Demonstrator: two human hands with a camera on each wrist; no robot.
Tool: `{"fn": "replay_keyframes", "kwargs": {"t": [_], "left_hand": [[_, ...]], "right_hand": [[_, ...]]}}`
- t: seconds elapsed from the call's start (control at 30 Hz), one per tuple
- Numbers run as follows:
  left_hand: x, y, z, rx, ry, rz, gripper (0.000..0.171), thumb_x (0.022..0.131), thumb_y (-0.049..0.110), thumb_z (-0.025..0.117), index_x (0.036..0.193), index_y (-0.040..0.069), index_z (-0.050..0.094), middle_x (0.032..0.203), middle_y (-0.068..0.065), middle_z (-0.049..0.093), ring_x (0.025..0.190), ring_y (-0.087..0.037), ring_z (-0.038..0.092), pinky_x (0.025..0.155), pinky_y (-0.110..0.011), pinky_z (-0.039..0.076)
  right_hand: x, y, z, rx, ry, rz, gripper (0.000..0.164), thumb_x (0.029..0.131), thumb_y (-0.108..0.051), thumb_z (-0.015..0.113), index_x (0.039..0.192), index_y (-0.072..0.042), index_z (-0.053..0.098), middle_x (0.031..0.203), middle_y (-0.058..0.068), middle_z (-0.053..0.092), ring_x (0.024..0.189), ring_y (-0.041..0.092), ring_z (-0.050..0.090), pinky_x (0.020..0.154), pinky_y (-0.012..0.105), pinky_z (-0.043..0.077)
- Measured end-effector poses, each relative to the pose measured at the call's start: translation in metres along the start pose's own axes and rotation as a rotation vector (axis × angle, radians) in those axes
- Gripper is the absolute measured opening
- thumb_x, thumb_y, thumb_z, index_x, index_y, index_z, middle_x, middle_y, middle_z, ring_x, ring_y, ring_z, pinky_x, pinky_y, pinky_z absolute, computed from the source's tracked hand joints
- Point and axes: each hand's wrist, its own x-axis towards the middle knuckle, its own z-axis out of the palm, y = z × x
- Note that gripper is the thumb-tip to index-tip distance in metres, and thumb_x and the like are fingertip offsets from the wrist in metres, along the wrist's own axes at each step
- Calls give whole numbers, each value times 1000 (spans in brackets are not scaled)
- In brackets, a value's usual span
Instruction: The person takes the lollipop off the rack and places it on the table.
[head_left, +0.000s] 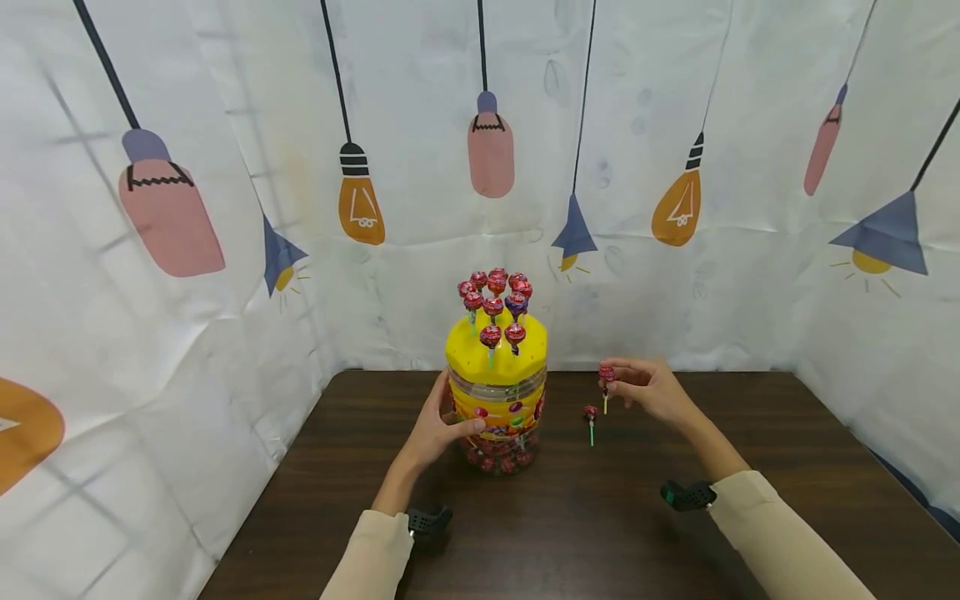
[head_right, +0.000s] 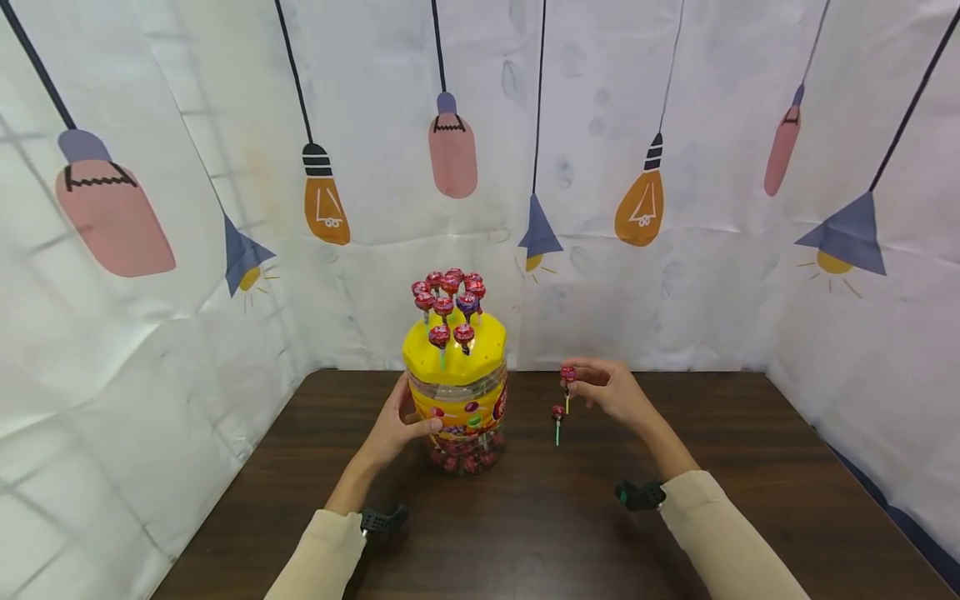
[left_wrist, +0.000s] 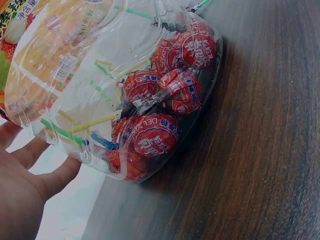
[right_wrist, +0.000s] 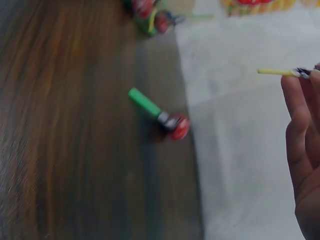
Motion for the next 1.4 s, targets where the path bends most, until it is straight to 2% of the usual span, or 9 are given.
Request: {"fn": "replay_keyframes", "kwargs": {"t": [0.17, 0.33, 0.5, 0.77, 1.03, 1.4], "left_hand": [[-1, 0, -1, -4, -3, 5, 92, 90, 29, 79, 161, 36, 22, 158, -3, 42, 143, -30, 43, 116, -68, 35], [1, -1, 1, -7, -8, 3, 91, 90, 29, 79, 161, 38, 23, 158, -1, 41, 144, -31, 41, 116, -68, 35], [3, -1, 2, -8, -8, 1, 90, 90, 30, 79, 160, 39, 24, 157, 1, 42, 144, -32, 41, 115, -68, 35], [3, -2, 2, 4, -1, -10, 90, 89, 31, 79, 160, 41, 24, 157, 3, 42, 145, -31, 41, 115, -69, 36], [4, -2, 2, 4, -3, -1, 90, 90, 31, 79, 160, 41, 23, 157, 2, 42, 145, -31, 42, 115, -68, 35], [3, -2, 0, 9, 1, -1, 91, 89, 33, 80, 160, 41, 23, 157, 1, 42, 145, -32, 41, 115, -69, 34]], "right_hand": [[-7, 24, -3, -1, -27, 68, 38, 99, -8, 67, 136, -1, 62, 110, 19, 75, 81, 13, 72, 58, 36, 56], [-13, 38, -5, -36, -5, 147, 40, 98, -15, 69, 136, -7, 63, 111, 24, 73, 85, 33, 72, 61, 46, 59], [-17, 47, -6, -39, -22, 206, 42, 98, -18, 70, 137, -8, 63, 111, 27, 72, 91, 47, 69, 63, 46, 59], [-20, 60, -6, -56, -43, 259, 47, 97, -14, 70, 139, 4, 57, 98, 20, 73, 86, 37, 74, 62, 38, 60], [-20, 68, -7, -53, -84, 339, 48, 99, -12, 67, 142, 3, 54, 107, 23, 72, 86, 24, 75, 65, 36, 60], [-17, 73, -9, -138, -128, 337, 45, 101, -12, 64, 142, 2, 55, 101, 18, 73, 83, 21, 69, 67, 33, 58]]}}
